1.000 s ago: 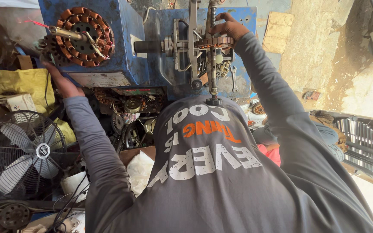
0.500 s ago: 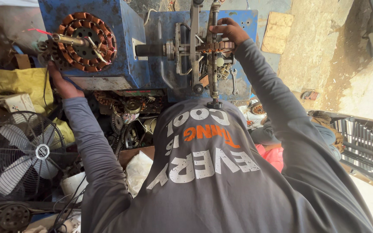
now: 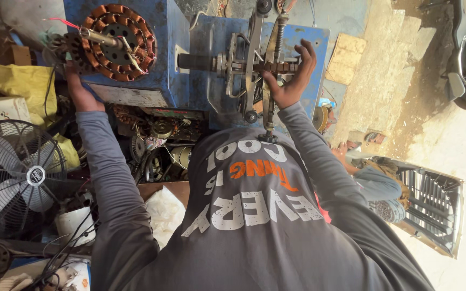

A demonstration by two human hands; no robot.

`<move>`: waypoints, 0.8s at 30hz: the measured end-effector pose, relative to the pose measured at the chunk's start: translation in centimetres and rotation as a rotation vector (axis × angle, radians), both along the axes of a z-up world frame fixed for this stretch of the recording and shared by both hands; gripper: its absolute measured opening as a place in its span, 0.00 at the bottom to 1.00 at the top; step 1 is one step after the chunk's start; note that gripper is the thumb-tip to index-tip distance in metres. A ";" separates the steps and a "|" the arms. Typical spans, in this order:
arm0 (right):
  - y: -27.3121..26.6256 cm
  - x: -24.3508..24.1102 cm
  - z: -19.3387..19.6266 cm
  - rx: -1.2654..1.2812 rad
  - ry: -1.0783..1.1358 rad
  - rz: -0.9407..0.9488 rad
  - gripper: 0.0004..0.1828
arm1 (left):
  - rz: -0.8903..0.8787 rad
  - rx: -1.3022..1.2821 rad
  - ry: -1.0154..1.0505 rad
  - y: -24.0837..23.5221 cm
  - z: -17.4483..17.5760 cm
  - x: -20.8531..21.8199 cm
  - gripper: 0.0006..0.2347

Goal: The person uses a winding machine to coil copper wire onto a fan stator, guiding the wire with their hands and adjusting the stator's position.

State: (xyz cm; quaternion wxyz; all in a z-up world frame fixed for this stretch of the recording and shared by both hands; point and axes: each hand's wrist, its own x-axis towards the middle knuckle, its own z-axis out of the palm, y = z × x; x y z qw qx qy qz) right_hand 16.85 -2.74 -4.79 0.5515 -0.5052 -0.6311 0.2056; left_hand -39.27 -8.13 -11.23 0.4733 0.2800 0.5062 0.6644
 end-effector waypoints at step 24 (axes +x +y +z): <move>7.9 5.1 -4.5 -1.306 0.751 0.156 0.43 | -0.002 -0.018 -0.088 0.5 -0.8 -0.1 0.25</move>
